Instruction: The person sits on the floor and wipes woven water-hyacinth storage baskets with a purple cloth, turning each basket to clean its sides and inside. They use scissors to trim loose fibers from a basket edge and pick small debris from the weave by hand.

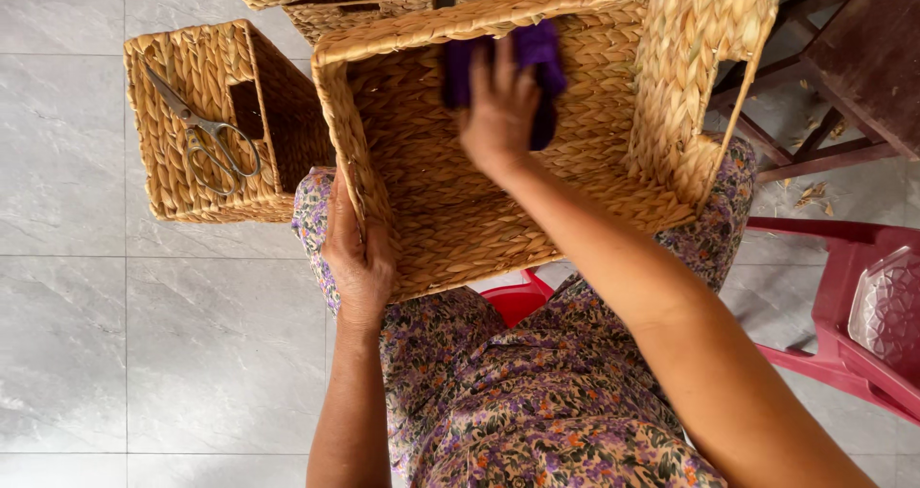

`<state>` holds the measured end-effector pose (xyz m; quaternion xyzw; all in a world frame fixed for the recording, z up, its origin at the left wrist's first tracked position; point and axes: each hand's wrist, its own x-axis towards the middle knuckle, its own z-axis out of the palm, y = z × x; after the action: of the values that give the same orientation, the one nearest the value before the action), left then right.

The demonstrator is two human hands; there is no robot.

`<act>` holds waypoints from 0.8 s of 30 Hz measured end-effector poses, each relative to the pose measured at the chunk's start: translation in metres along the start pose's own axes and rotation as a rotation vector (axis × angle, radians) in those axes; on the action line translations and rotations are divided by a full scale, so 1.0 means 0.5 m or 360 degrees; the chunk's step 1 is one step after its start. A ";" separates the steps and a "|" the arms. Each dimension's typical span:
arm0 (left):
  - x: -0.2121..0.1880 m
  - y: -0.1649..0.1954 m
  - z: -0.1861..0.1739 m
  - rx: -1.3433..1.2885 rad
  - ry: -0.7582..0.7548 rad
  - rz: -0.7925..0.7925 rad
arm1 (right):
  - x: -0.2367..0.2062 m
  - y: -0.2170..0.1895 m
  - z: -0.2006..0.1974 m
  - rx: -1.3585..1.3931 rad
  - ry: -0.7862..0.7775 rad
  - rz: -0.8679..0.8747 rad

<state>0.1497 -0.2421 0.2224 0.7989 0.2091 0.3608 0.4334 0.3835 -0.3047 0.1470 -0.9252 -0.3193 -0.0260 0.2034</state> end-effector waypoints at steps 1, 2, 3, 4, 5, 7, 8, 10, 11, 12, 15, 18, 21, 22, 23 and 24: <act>0.000 -0.001 0.000 0.0016 0.0005 -0.0004 | -0.009 -0.035 0.007 -0.0089 -0.0005 -0.0161; -0.001 -0.003 0.000 0.0011 0.0012 -0.0005 | -0.016 -0.065 0.014 -0.0178 -0.0011 -0.0321; -0.002 -0.004 -0.001 0.0006 0.0019 -0.0006 | -0.021 -0.090 0.021 -0.0067 -0.0137 -0.0395; -0.002 -0.005 -0.001 0.0000 0.0028 -0.0004 | -0.023 -0.108 0.027 0.0042 -0.0260 -0.0469; -0.002 -0.006 0.000 -0.0010 0.0030 -0.0019 | -0.021 -0.116 0.032 0.0150 -0.0382 -0.0542; -0.004 -0.006 0.001 -0.0035 0.0031 -0.0056 | -0.009 -0.102 0.037 0.0091 -0.0433 -0.0704; -0.004 -0.006 0.001 -0.0020 0.0028 -0.0043 | -0.002 -0.084 0.037 0.0062 -0.0466 -0.0781; -0.003 -0.005 0.002 0.0005 0.0029 -0.0013 | 0.004 -0.022 0.026 -0.0134 -0.0324 -0.0916; -0.001 -0.005 0.003 -0.0005 0.0036 -0.0011 | 0.011 0.015 0.014 -0.0240 -0.0238 -0.0988; 0.000 -0.004 0.004 -0.0019 0.0043 -0.0011 | 0.013 0.051 0.001 -0.0241 -0.0191 -0.0977; 0.002 0.001 0.003 -0.0002 0.0014 0.0015 | -0.013 0.158 -0.051 -0.0285 -0.0154 -0.0750; 0.005 0.004 0.002 -0.0001 0.0001 0.0013 | -0.033 0.242 -0.112 -0.0171 -0.0241 -0.0250; 0.007 0.006 0.002 0.0020 -0.0026 -0.0015 | -0.033 0.278 -0.143 -0.0071 -0.0265 0.0109; 0.008 0.006 0.003 0.0030 -0.0032 -0.0019 | -0.030 0.277 -0.141 -0.0037 -0.0254 0.0187; 0.008 0.005 0.003 0.0045 -0.0027 -0.0005 | -0.026 0.270 -0.133 -0.0009 -0.0233 0.0256; 0.009 0.005 0.003 0.0062 -0.0023 0.0007 | -0.023 0.255 -0.119 0.0021 -0.0213 0.0324</act>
<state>0.1539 -0.2416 0.2257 0.8103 0.2112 0.3517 0.4186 0.4559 -0.4258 0.1533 -0.9512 -0.2366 0.0589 0.1892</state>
